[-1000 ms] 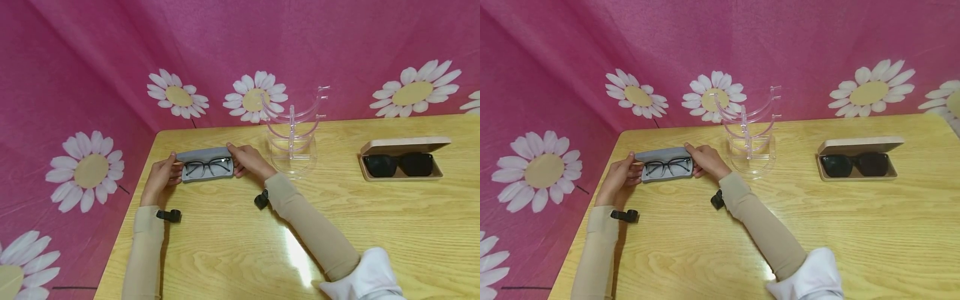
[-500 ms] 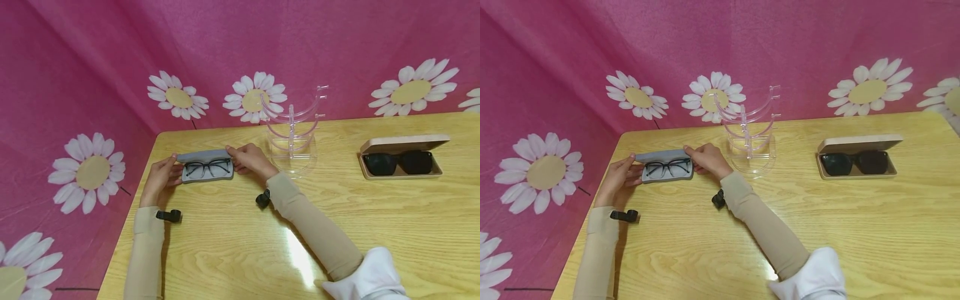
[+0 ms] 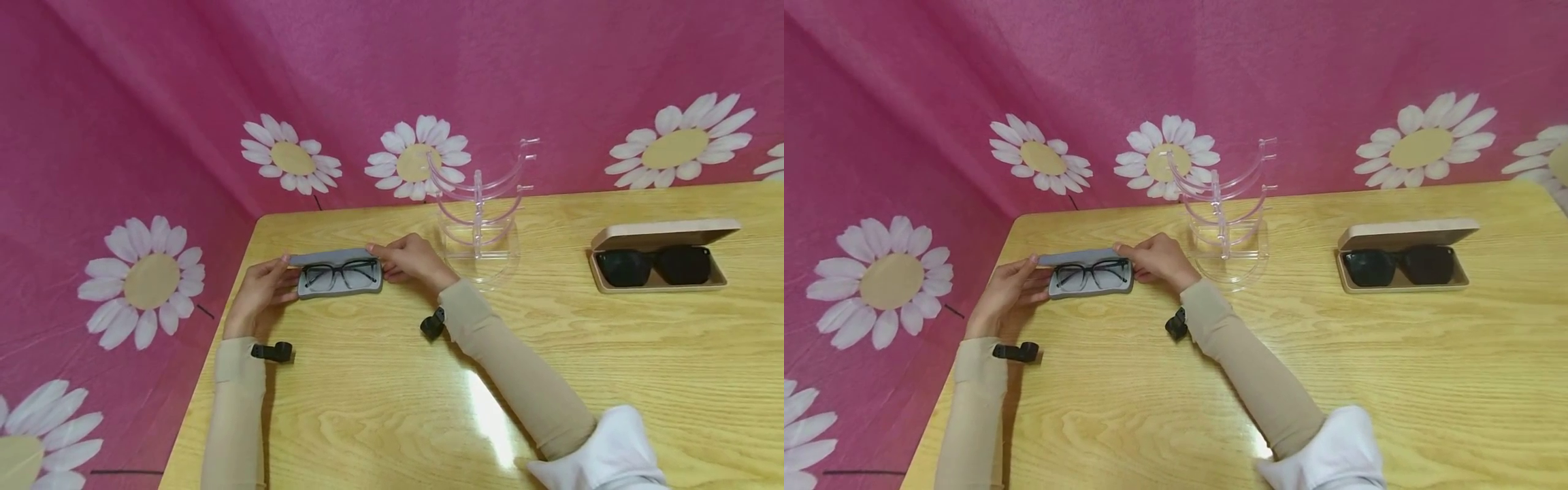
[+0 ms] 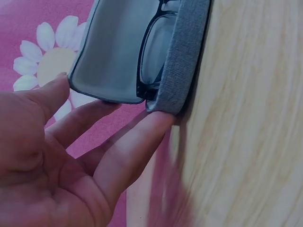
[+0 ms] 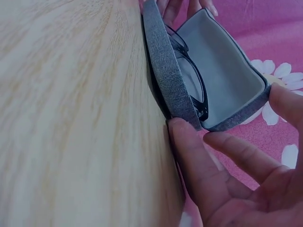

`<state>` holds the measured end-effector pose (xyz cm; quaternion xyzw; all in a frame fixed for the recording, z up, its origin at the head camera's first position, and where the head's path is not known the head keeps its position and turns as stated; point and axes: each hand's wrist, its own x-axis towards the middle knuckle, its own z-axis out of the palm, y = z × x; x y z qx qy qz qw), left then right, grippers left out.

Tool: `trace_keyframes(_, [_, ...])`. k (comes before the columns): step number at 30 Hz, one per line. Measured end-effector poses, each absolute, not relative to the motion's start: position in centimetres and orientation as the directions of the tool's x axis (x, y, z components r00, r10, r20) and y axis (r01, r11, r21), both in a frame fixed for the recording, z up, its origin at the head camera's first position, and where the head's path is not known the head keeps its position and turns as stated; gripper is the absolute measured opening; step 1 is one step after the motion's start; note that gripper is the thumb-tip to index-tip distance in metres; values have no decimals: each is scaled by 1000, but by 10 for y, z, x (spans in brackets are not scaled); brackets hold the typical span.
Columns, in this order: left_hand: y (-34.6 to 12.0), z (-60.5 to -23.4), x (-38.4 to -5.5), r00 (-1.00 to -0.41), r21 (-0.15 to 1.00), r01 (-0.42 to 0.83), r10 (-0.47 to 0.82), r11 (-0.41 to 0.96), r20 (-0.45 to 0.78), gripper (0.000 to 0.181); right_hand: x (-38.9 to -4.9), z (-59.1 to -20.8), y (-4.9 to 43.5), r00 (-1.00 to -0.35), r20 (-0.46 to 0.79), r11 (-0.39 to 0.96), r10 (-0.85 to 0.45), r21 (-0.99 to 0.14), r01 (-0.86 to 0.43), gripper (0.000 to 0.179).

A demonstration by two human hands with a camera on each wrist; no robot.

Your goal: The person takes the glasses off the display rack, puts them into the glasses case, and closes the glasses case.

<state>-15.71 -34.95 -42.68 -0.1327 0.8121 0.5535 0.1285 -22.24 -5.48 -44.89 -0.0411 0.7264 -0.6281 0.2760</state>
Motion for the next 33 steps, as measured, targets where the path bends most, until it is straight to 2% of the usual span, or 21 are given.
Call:
trace_keyframes(7, [-358,-430,-155,-922,886,-372,-3,277,-386,64,-221,-450,-51,-808,-362,206,-465,-932,299,45])
trace_keyframes(14, [-366,-436,-155,-933,916,-324,79,237,-350,58,-217,-452,-52,-808,-325,228,-492,-943,241,43])
trace_keyframes(21, [-364,-440,-159,-933,882,-287,101,373,-346,48,-215,-461,-55,-830,-264,85,-491,-963,256,54])
trace_keyframes(24, [-362,-439,-159,-939,866,-279,70,416,-337,46,-215,-462,-55,-838,-246,77,-486,-968,239,53])
trace_keyframes(26, [-362,-438,-158,-941,861,-276,62,428,-333,46,-214,-461,-55,-844,-236,114,-482,-972,207,53])
trace_keyframes(31, [-362,-437,-156,-944,854,-274,46,443,-327,46,-212,-458,-55,-873,-191,303,-448,-951,52,48])
trace_keyframes(33, [-362,-436,-156,-945,849,-276,34,451,-325,46,-211,-458,-55,-874,-193,328,-447,-944,40,46])
